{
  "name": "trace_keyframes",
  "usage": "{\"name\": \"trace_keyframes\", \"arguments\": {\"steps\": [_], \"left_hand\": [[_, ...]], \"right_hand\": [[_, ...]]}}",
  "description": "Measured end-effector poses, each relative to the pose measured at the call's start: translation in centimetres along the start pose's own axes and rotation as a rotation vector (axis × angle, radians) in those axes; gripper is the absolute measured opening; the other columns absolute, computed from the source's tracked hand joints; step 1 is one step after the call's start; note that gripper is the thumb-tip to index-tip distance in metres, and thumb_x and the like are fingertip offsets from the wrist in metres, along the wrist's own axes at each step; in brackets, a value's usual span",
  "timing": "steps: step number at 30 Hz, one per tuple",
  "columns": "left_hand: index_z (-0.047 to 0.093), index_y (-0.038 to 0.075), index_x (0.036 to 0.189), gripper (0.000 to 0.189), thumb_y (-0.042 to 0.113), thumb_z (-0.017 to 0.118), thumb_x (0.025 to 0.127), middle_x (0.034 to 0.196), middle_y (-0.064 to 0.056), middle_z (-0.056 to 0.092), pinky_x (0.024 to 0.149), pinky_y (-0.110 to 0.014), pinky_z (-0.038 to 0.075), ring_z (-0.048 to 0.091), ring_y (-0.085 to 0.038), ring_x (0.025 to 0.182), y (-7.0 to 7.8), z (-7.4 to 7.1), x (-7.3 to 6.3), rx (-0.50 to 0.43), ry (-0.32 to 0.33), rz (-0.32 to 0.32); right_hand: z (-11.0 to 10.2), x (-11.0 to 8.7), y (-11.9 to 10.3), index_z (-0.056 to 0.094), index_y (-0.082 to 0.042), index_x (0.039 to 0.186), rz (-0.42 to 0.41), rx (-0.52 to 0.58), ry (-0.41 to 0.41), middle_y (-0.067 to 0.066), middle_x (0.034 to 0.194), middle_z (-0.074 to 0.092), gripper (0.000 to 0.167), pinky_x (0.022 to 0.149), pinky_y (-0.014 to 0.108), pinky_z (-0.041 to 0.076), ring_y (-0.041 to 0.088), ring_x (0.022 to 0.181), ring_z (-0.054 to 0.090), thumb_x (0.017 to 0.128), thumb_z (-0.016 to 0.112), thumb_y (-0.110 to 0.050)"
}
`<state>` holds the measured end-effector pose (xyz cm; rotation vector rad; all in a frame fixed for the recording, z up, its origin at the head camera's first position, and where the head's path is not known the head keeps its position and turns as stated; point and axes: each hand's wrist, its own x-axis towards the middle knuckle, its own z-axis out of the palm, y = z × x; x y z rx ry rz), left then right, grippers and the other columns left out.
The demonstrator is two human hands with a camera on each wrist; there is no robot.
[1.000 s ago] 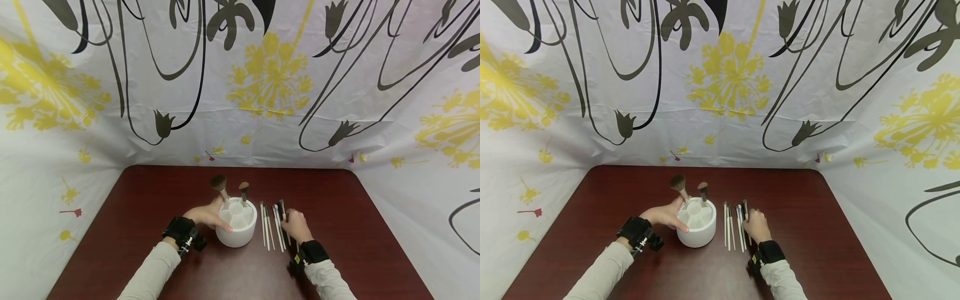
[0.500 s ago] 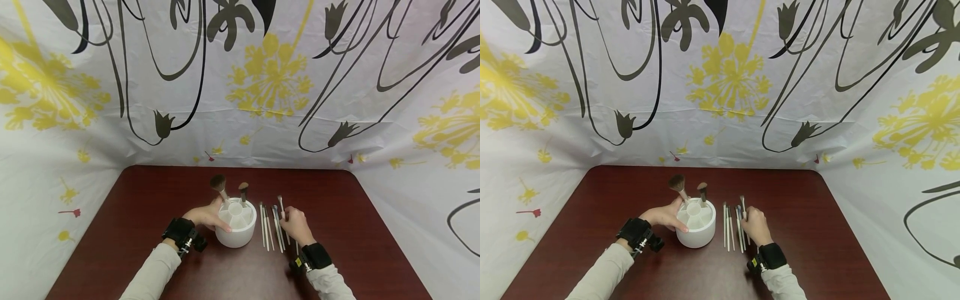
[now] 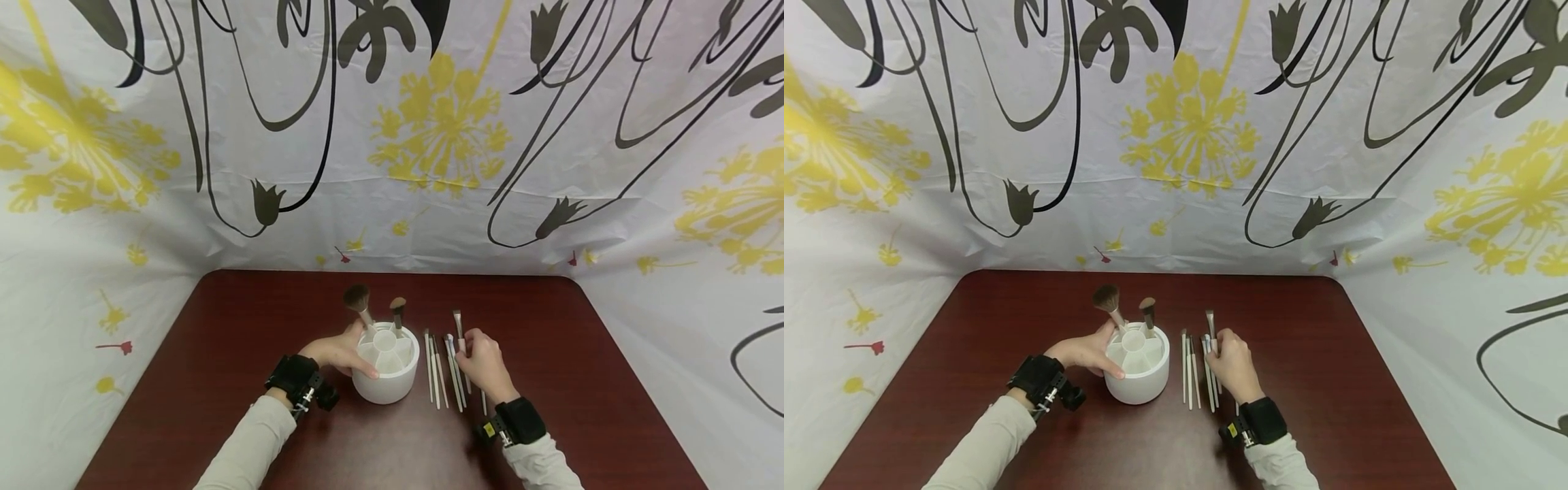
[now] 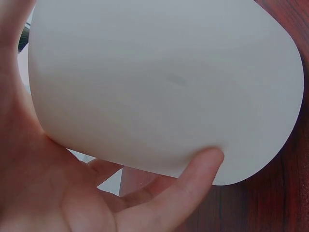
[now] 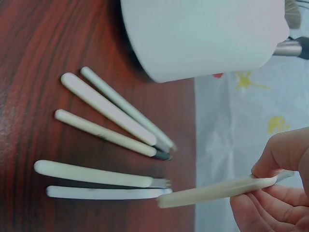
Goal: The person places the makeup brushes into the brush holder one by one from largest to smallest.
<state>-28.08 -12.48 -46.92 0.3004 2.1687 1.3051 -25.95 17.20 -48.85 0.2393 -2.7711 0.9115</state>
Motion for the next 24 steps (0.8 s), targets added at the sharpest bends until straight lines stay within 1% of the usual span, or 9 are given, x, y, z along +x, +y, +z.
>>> {"name": "trace_keyframes", "arguments": {"steps": [3,8,13,17,20,24], "left_hand": [[0.004,0.011,0.143,0.114,0.022,0.083,0.062,0.145,-0.020,0.007,0.064,-0.048,0.052,0.024,-0.038,0.126,0.1,0.0,0.0,-0.009,0.000,-0.004],[0.002,0.011,0.144,0.115,0.022,0.083,0.062,0.146,-0.021,0.005,0.065,-0.048,0.052,0.024,-0.038,0.126,0.0,0.1,0.0,-0.005,0.004,-0.014],[0.000,0.009,0.144,0.115,0.021,0.082,0.064,0.146,-0.021,0.003,0.065,-0.047,0.052,0.023,-0.038,0.127,-0.1,0.1,-0.1,0.004,-0.001,-0.023],[-0.001,0.010,0.144,0.115,0.020,0.081,0.064,0.147,-0.021,0.002,0.065,-0.047,0.052,0.021,-0.038,0.128,0.0,0.2,-0.1,0.002,-0.006,-0.025],[0.000,0.010,0.144,0.115,0.020,0.082,0.064,0.146,-0.021,0.004,0.065,-0.047,0.052,0.023,-0.038,0.127,0.0,0.1,-0.2,0.003,0.001,-0.024],[0.001,0.009,0.144,0.114,0.019,0.081,0.064,0.145,-0.022,0.006,0.065,-0.047,0.052,0.025,-0.038,0.125,0.1,0.2,-0.1,0.000,0.013,-0.024]], "right_hand": [[-0.5,-0.2,-0.5,0.054,0.006,0.099,-0.039,0.023,0.025,0.013,0.079,0.057,0.026,0.053,0.027,0.041,0.014,0.063,0.050,0.075,0.062,-0.001],[-1.2,-0.5,-1.7,0.052,0.005,0.100,-0.092,0.057,0.058,0.010,0.079,0.058,0.026,0.053,0.026,0.042,0.017,0.064,0.054,0.078,0.062,-0.002],[-1.7,-0.7,-2.8,0.051,0.004,0.099,-0.150,0.046,0.094,0.008,0.077,0.058,0.026,0.051,0.024,0.043,0.014,0.063,0.054,0.077,0.063,0.000],[-2.1,-0.9,-3.9,0.051,0.004,0.099,-0.207,0.045,0.120,0.007,0.075,0.057,0.026,0.052,0.024,0.045,0.015,0.063,0.055,0.076,0.063,0.002],[-2.2,-1.0,-4.5,0.050,0.004,0.099,-0.240,0.040,0.133,0.006,0.075,0.057,0.027,0.053,0.024,0.046,0.016,0.063,0.056,0.075,0.064,0.002],[-2.4,-1.1,-5.2,0.050,0.003,0.099,-0.273,0.045,0.148,0.006,0.076,0.057,0.029,0.053,0.022,0.046,0.013,0.063,0.056,0.075,0.065,0.002]]}}
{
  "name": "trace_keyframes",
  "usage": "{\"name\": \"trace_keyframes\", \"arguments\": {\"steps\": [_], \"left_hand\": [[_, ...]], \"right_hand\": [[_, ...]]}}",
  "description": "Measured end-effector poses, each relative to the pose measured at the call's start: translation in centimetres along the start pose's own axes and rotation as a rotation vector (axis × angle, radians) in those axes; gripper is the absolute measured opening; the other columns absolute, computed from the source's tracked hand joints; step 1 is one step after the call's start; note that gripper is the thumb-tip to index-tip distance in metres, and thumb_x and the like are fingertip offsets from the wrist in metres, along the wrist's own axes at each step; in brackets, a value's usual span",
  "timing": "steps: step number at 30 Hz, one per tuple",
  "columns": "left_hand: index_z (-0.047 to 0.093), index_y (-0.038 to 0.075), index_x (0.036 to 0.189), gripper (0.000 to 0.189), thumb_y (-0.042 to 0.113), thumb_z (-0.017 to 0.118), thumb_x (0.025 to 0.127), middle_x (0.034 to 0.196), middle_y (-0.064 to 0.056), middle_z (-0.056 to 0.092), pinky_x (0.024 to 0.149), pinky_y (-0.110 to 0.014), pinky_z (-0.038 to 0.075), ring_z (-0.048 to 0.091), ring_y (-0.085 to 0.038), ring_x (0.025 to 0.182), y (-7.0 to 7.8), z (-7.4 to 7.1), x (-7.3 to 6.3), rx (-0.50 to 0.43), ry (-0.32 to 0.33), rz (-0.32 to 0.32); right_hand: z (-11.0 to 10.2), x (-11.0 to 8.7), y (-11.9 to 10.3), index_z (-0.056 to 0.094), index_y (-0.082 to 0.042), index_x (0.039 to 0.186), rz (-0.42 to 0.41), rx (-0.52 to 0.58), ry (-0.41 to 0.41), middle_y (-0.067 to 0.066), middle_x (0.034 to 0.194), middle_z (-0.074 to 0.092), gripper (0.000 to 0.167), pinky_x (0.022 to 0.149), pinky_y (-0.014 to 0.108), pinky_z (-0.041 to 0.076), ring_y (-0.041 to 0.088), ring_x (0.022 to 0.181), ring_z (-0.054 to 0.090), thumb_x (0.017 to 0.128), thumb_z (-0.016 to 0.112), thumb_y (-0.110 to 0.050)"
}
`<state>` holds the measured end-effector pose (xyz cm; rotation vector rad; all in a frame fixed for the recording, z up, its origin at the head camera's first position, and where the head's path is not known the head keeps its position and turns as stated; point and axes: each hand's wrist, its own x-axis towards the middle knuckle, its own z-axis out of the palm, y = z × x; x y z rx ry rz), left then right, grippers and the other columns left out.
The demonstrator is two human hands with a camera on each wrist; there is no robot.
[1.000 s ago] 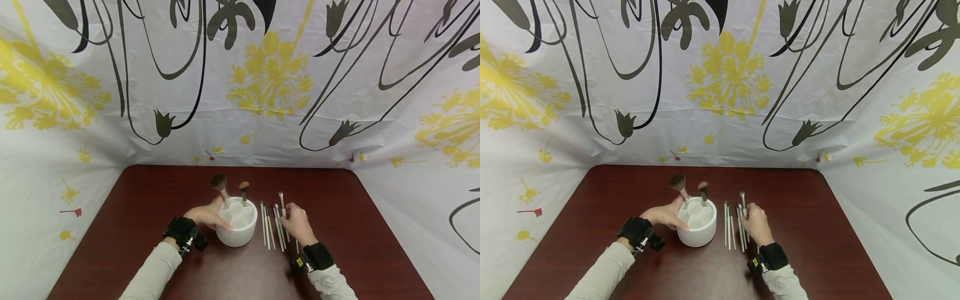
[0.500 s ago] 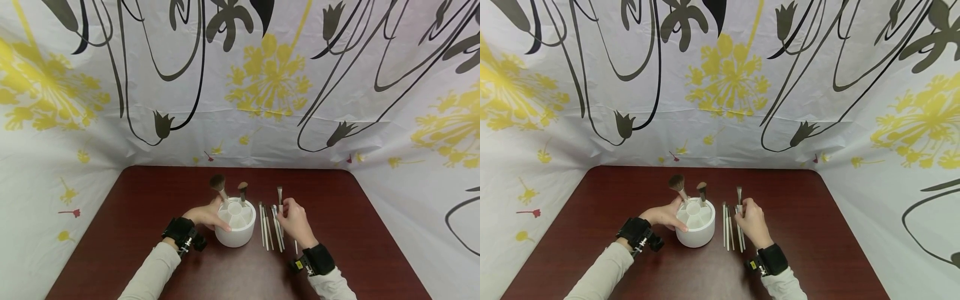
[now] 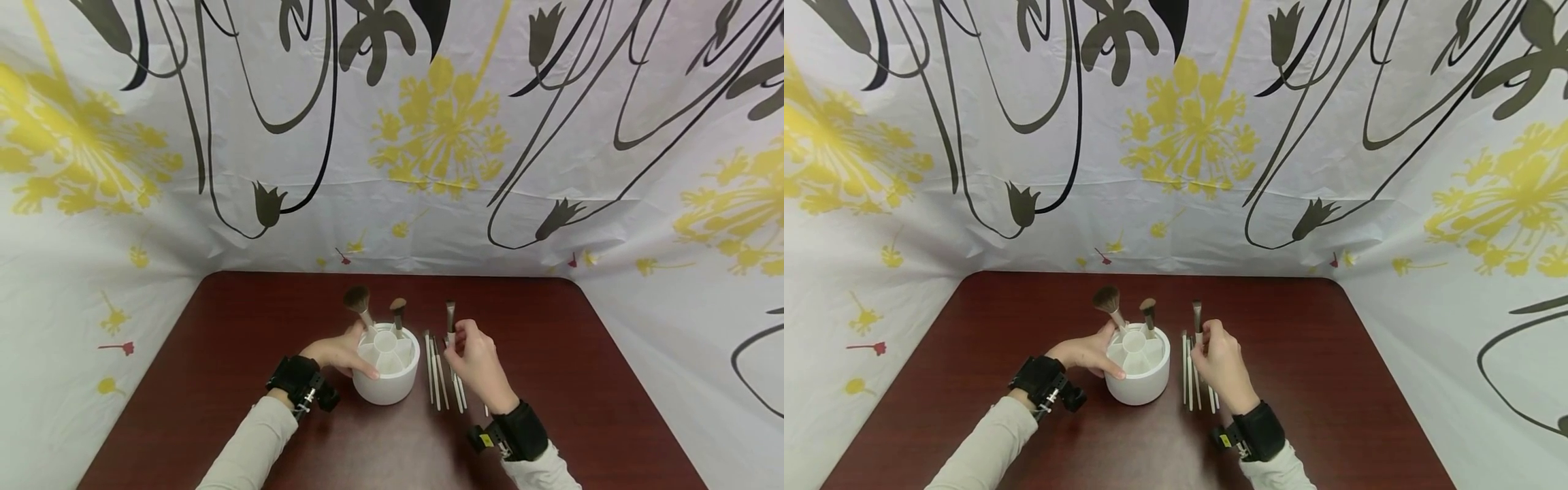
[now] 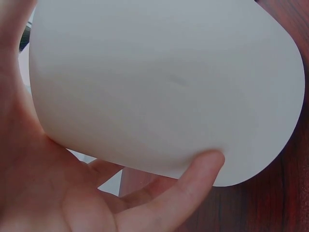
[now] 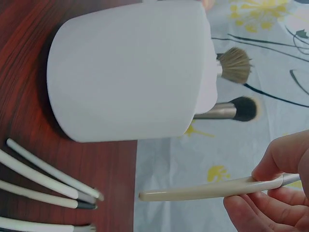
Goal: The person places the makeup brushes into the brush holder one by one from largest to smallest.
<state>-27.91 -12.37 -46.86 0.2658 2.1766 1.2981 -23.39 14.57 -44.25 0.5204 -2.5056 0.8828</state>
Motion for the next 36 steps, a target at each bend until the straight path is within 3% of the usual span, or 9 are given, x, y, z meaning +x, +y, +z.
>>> {"name": "trace_keyframes", "arguments": {"steps": [17,25,36], "left_hand": [[0.006,0.009,0.143,0.111,0.017,0.082,0.062,0.143,-0.021,0.011,0.064,-0.049,0.051,0.030,-0.038,0.122,-0.2,0.2,0.1,-0.032,0.022,0.010],[0.004,0.009,0.143,0.114,0.019,0.082,0.062,0.144,-0.021,0.010,0.065,-0.048,0.051,0.027,-0.037,0.124,0.0,0.1,0.1,-0.021,0.017,0.038],[0.005,0.008,0.142,0.112,0.019,0.082,0.062,0.143,-0.022,0.012,0.064,-0.047,0.051,0.026,-0.038,0.124,0.0,0.1,-0.2,-0.016,0.019,0.042]], "right_hand": [[-0.1,0.1,-1.6,0.050,0.001,0.097,-0.059,0.035,0.042,0.004,0.074,0.057,0.028,0.054,0.020,0.047,0.010,0.062,0.056,0.073,0.064,0.006],[-0.1,0.7,-2.6,0.049,0.002,0.096,-0.063,0.108,0.074,0.008,0.077,0.058,0.033,0.055,0.029,0.051,0.014,0.066,0.059,0.069,0.066,0.010],[0.0,1.9,-4.2,0.049,0.002,0.096,-0.116,0.174,0.103,0.009,0.080,0.059,0.033,0.055,0.025,0.049,0.015,0.069,0.060,0.069,0.065,0.011]]}}
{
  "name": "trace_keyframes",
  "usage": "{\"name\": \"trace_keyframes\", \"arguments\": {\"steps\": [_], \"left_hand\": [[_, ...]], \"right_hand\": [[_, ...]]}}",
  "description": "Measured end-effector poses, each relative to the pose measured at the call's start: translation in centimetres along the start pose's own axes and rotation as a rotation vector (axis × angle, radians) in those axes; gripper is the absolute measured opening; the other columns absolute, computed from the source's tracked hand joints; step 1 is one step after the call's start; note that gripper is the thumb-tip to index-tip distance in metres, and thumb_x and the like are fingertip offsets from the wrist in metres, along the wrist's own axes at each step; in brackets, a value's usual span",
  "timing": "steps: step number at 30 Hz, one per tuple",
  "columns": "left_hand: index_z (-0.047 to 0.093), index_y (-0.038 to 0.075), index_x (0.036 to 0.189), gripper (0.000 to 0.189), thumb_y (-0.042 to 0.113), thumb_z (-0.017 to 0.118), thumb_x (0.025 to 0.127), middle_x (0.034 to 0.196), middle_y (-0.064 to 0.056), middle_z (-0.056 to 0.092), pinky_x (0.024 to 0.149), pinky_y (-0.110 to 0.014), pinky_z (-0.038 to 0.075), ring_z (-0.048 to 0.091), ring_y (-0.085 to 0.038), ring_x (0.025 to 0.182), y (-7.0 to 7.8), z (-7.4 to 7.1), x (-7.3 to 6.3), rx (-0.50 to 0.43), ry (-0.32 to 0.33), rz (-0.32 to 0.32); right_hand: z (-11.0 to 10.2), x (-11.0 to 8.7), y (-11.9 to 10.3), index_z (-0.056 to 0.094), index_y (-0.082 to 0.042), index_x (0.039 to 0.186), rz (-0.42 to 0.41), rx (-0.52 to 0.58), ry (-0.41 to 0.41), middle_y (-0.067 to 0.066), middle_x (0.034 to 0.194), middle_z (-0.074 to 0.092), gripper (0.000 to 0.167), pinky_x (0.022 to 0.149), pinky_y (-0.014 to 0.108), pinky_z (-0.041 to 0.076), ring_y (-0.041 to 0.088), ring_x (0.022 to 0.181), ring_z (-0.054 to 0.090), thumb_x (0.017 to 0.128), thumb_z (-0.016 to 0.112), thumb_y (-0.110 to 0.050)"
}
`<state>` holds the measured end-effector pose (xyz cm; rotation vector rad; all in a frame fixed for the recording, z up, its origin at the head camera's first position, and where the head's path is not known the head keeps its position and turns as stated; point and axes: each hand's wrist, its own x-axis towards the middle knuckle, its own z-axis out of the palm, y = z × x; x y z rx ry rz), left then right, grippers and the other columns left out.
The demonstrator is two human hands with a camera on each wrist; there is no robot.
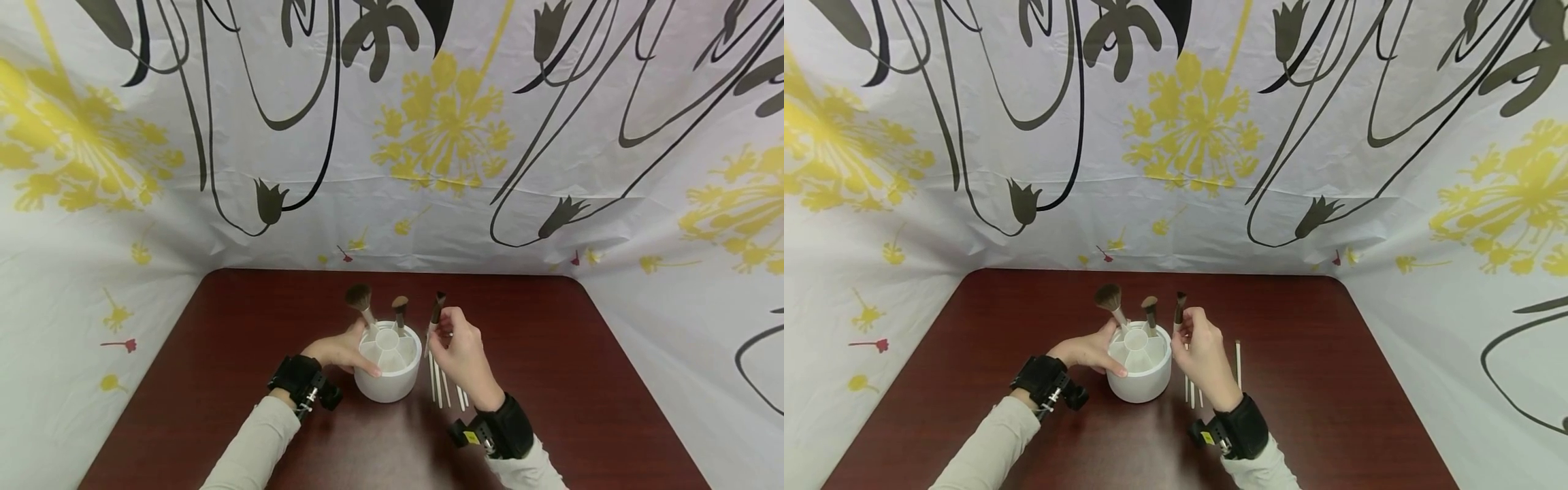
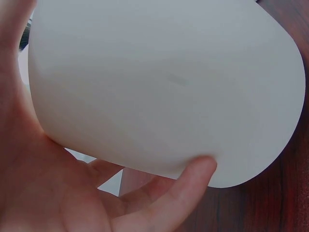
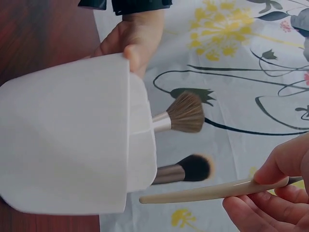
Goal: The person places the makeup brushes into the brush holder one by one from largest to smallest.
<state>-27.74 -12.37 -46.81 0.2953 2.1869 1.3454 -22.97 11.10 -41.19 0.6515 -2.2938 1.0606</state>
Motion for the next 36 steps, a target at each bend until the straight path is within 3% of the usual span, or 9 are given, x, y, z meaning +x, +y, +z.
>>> {"name": "trace_keyframes", "arguments": {"steps": [6,12,21,36], "left_hand": [[0.005,0.007,0.142,0.113,0.020,0.083,0.061,0.142,-0.022,0.012,0.064,-0.045,0.051,0.025,-0.038,0.124,-0.1,0.0,0.0,0.009,0.001,0.020],[0.006,0.006,0.142,0.112,0.019,0.082,0.061,0.142,-0.022,0.013,0.065,-0.043,0.051,0.024,-0.037,0.125,-0.1,0.0,0.0,0.008,-0.002,0.023],[0.005,0.006,0.142,0.112,0.019,0.082,0.062,0.143,-0.022,0.012,0.066,-0.044,0.051,0.023,-0.037,0.125,-0.2,0.0,0.0,0.014,0.002,0.007],[0.006,0.007,0.142,0.112,0.019,0.082,0.062,0.142,-0.022,0.014,0.068,-0.042,0.051,0.025,-0.035,0.124,-0.3,0.3,0.0,0.012,0.005,0.005]], "right_hand": [[0.4,0.2,-0.4,0.049,0.001,0.095,-0.005,0.041,0.001,0.007,0.079,0.059,0.029,0.055,0.029,0.050,0.015,0.070,0.060,0.071,0.063,0.011],[1.1,0.3,-0.2,0.049,-0.001,0.093,-0.007,0.043,-0.003,0.006,0.079,0.059,0.028,0.054,0.023,0.048,0.013,0.068,0.060,0.071,0.063,0.010],[1.8,0.1,0.0,0.049,-0.001,0.094,0.063,0.072,-0.044,0.007,0.080,0.060,0.026,0.058,0.027,0.052,0.015,0.071,0.062,0.074,0.063,0.008],[3.0,-1.1,0.8,0.048,-0.002,0.092,0.109,0.024,-0.075,0.008,0.077,0.061,0.027,0.058,0.025,0.050,0.015,0.069,0.061,0.072,0.064,0.008]]}}
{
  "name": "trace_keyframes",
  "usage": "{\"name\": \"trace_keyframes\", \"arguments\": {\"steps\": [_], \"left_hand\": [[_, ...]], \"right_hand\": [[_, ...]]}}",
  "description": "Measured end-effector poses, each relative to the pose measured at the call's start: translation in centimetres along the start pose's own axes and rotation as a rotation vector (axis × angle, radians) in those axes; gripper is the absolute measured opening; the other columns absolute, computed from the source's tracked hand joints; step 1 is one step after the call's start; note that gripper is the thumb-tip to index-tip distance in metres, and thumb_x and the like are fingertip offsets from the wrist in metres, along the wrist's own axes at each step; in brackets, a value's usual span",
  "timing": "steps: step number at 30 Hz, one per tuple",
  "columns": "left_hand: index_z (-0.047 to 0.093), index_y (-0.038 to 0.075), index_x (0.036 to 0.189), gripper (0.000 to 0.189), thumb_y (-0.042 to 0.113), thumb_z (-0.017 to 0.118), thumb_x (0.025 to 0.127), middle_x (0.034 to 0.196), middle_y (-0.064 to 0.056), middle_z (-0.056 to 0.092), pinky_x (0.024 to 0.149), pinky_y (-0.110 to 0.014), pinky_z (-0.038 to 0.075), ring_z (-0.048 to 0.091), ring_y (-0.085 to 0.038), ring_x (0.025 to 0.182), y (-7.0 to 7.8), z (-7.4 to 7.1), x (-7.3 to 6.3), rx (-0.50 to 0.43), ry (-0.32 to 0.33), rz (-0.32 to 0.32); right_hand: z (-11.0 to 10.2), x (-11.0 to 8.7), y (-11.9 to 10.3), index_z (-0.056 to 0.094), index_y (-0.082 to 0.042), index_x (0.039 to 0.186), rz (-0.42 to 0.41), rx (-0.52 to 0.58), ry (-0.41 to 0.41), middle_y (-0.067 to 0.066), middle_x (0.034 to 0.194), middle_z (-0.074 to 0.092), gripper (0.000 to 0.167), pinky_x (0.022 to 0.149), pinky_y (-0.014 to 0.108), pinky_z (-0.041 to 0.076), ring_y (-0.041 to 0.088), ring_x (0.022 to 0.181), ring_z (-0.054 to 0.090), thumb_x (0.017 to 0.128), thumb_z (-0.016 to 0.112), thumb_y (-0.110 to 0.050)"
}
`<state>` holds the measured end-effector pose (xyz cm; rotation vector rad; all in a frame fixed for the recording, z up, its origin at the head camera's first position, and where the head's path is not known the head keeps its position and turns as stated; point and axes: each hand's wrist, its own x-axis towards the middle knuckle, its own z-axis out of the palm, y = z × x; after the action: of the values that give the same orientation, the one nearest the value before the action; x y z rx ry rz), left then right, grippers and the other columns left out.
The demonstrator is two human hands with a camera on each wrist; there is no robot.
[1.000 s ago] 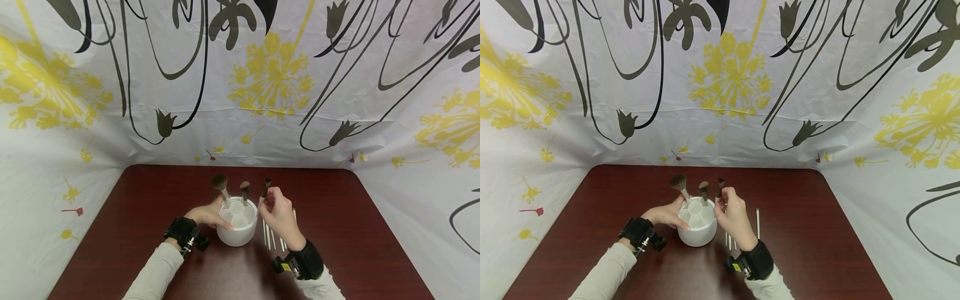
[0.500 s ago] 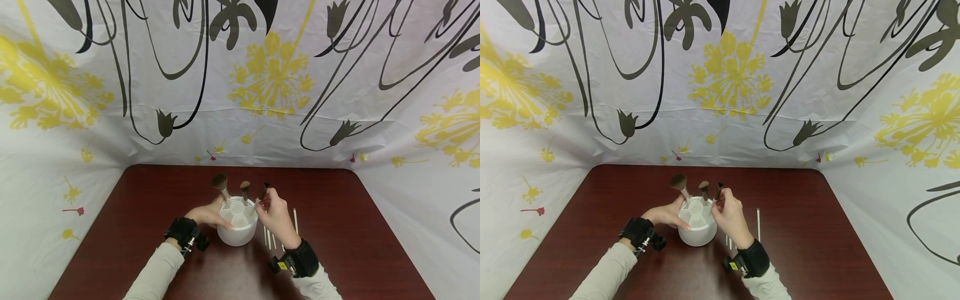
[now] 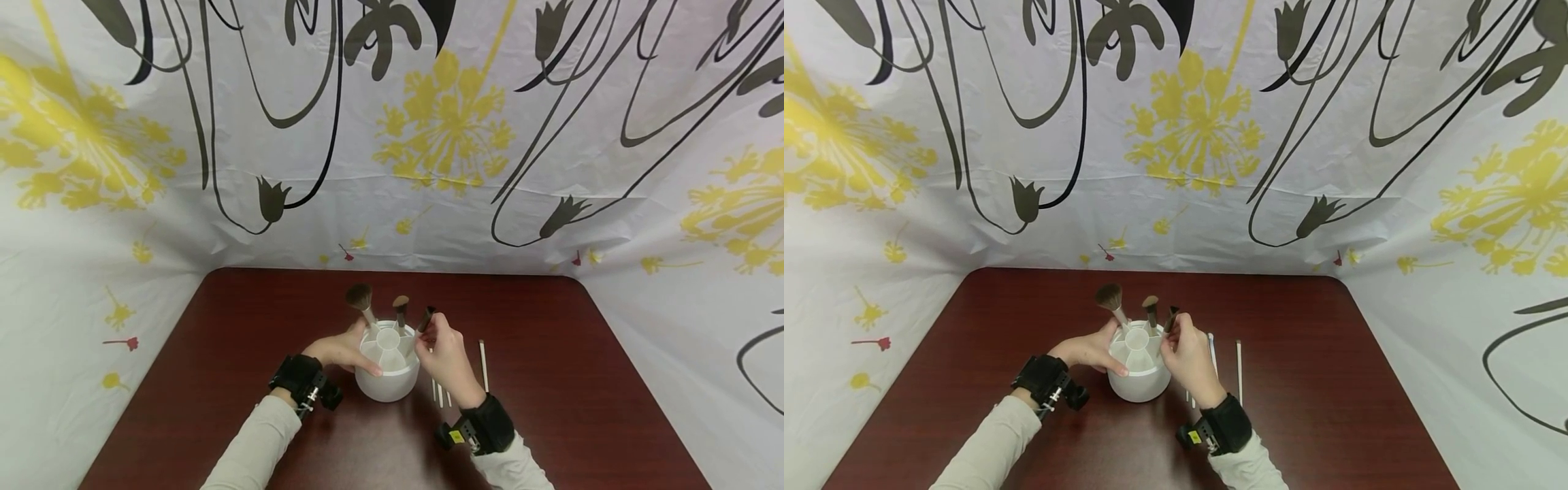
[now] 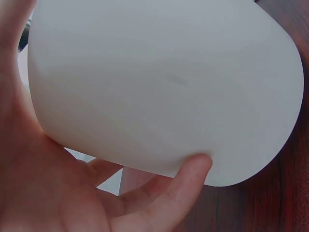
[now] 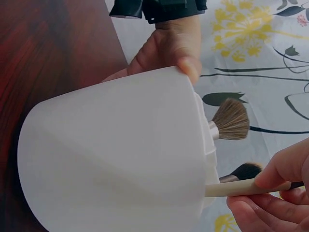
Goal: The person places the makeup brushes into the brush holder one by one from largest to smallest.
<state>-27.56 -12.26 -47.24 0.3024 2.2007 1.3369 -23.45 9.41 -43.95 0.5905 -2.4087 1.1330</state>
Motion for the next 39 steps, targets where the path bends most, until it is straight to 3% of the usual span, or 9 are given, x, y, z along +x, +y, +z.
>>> {"name": "trace_keyframes", "arguments": {"steps": [7,27,35,39], "left_hand": [[0.007,0.006,0.141,0.110,0.018,0.082,0.062,0.140,-0.022,0.016,0.066,-0.041,0.051,0.029,-0.035,0.121,0.2,-0.1,0.0,-0.008,-0.003,0.002],[0.007,0.007,0.142,0.110,0.019,0.082,0.063,0.140,-0.021,0.017,0.067,-0.041,0.051,0.031,-0.035,0.120,0.2,0.0,0.1,0.009,0.008,-0.021],[0.007,0.005,0.141,0.109,0.021,0.082,0.063,0.138,-0.020,0.020,0.083,-0.043,0.046,0.026,-0.033,0.123,0.3,0.0,0.0,0.037,0.011,0.011],[0.005,0.006,0.141,0.111,0.020,0.082,0.063,0.139,-0.020,0.018,0.080,-0.044,0.048,0.025,-0.034,0.124,0.4,0.0,-0.1,0.021,0.005,0.013]], "right_hand": [[0.7,-0.3,0.4,0.049,-0.002,0.090,-0.013,-0.024,0.019,0.008,0.074,0.061,0.029,0.055,0.022,0.048,0.014,0.066,0.060,0.070,0.066,0.008],[1.6,-1.1,0.9,0.048,-0.002,0.091,0.011,-0.038,-0.044,0.010,0.078,0.062,0.029,0.059,0.023,0.050,0.017,0.070,0.061,0.071,0.066,0.008],[1.6,-1.2,1.1,0.052,-0.002,0.092,0.018,-0.038,-0.056,0.009,0.078,0.063,0.028,0.059,0.024,0.051,0.017,0.071,0.062,0.071,0.068,0.006],[1.6,-1.2,1.2,0.053,-0.003,0.093,0.033,-0.035,-0.068,0.009,0.081,0.064,0.027,0.061,0.024,0.051,0.017,0.073,0.062,0.072,0.068,0.004]]}}
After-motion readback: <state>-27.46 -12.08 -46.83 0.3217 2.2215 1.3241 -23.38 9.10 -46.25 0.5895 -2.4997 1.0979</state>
